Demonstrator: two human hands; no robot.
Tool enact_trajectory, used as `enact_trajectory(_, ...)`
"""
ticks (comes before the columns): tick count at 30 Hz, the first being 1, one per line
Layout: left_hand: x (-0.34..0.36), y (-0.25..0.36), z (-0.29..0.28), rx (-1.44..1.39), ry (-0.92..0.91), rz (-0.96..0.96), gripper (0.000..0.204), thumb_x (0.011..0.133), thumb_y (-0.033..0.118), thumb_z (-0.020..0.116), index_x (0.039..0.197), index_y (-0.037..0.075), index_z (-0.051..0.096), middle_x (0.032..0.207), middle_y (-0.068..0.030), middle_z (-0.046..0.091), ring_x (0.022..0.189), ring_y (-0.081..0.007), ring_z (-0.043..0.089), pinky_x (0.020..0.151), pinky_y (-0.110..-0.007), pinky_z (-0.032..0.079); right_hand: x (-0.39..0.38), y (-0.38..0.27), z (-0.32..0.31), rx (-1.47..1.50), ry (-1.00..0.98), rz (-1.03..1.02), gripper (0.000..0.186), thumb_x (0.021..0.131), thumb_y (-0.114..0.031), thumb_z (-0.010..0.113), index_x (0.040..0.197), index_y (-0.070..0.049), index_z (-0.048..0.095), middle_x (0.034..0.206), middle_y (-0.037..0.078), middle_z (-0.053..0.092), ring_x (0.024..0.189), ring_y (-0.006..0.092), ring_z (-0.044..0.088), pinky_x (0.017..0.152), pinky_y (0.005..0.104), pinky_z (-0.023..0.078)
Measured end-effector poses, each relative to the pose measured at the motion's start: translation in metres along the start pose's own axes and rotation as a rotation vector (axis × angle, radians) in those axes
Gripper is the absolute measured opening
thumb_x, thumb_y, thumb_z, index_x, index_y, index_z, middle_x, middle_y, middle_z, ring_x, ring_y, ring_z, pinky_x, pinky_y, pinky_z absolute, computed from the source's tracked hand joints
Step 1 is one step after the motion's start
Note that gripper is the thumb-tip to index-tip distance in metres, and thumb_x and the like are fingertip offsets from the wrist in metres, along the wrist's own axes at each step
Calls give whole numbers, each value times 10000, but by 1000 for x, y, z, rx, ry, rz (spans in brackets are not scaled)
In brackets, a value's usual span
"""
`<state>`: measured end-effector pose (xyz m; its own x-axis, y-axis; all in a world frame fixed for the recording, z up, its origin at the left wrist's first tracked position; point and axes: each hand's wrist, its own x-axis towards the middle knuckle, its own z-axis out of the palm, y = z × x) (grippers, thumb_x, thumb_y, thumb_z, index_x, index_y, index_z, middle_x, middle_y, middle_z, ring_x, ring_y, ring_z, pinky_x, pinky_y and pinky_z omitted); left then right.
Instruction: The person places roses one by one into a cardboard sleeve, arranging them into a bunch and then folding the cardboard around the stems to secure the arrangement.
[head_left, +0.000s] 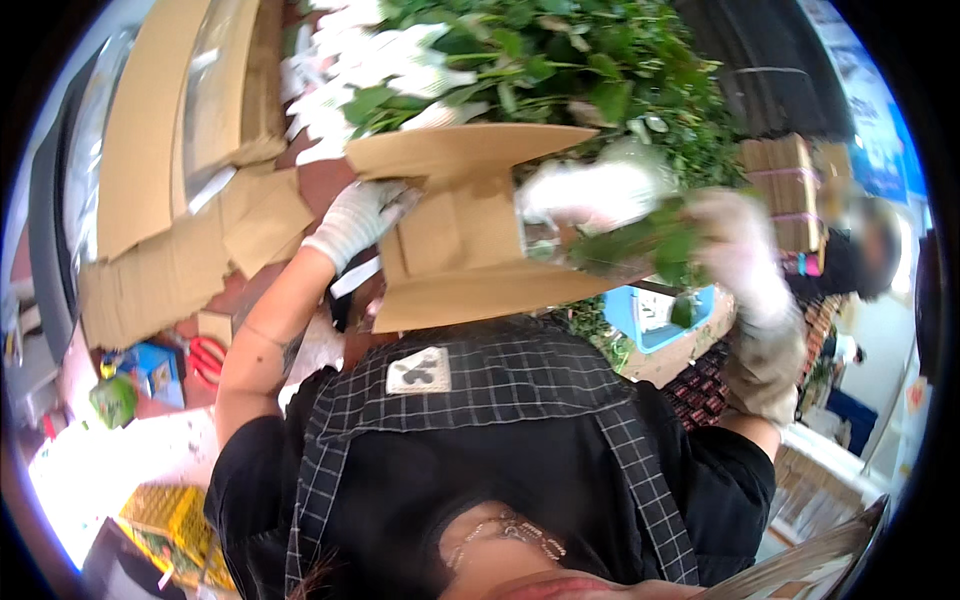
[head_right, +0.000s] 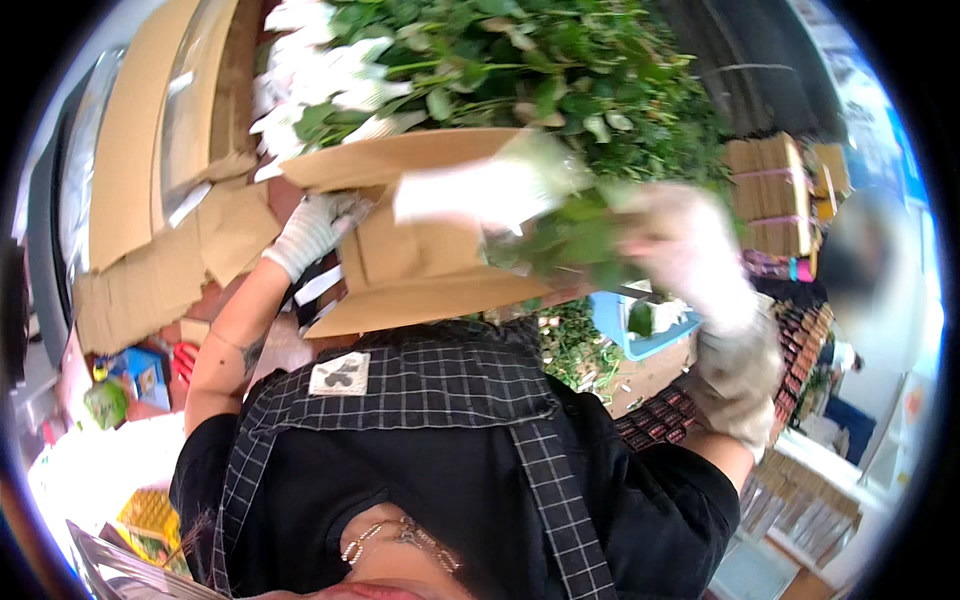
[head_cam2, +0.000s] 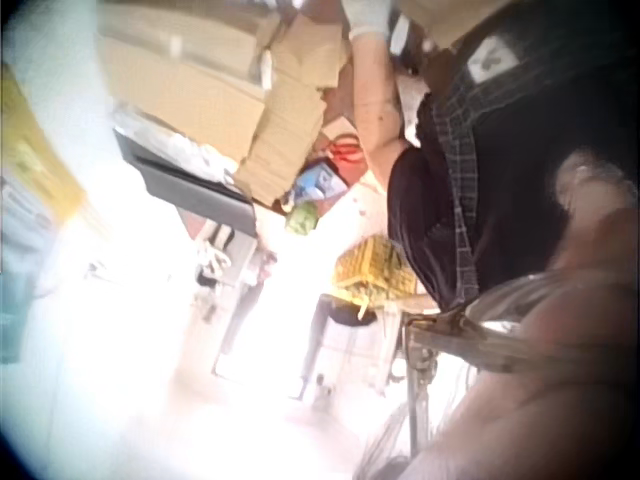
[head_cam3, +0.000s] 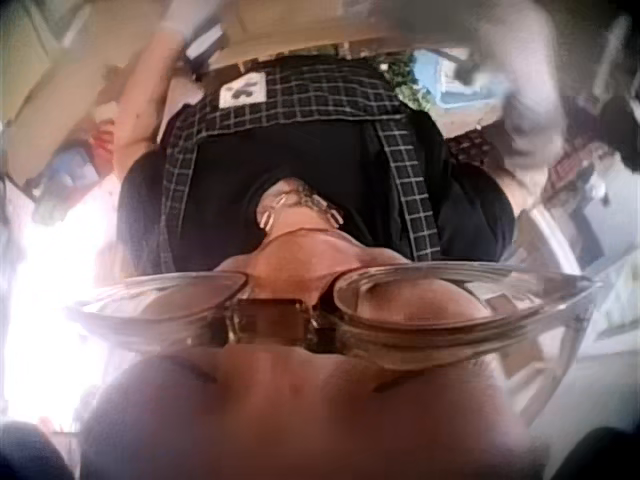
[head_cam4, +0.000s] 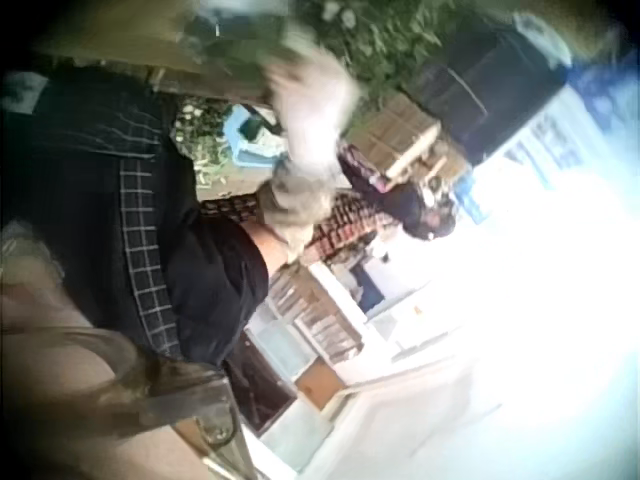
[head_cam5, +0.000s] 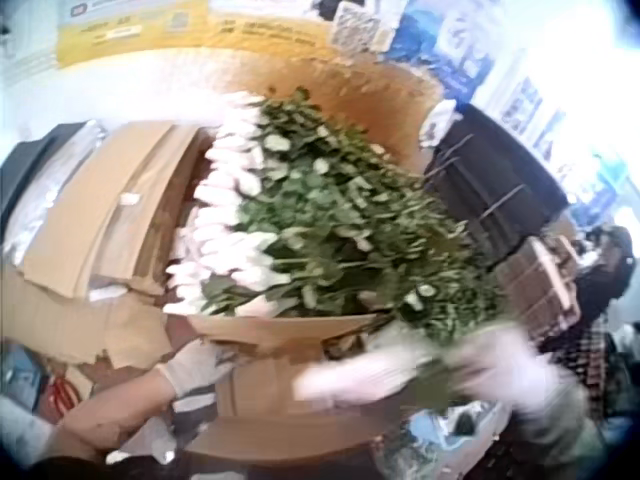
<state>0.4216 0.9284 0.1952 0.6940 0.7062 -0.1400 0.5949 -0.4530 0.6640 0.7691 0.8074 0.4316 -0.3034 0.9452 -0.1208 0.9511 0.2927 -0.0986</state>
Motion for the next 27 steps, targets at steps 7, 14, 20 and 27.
enact_trajectory(7,-32,-25,-7,-72,62,198,265,852,270,532,853,24,631,834,-150,635,805,-344,581,783,-427,451,105,-51,197,196,-725,-189,249,823,-287,559,993,-127,647,829,124,647,786,300,620,704,400,488)
enact_trajectory(14,-47,-2,2,323,-272,279,349,736,420,596,791,77,618,841,-66,582,881,-274,531,749,-412,452,116,-56,197,241,-935,-192,242,859,-304,502,936,-125,644,706,73,650,706,271,631,698,393,494)
enact_trajectory(20,-38,1,-1,309,-429,355,232,723,309,606,764,81,612,823,-79,576,854,-276,542,723,-401,465,113,-57,207,215,-990,-182,262,850,-317,503,921,-113,650,826,128,657,809,324,620,738,426,484)
enact_trajectory(27,-60,-47,-83,285,-598,-213,249,757,262,591,774,19,644,743,-181,617,742,-350,594,704,-419,462,107,-57,212,211,-912,-216,266,831,-316,515,927,-111,654,838,135,656,815,331,619,741,426,481)
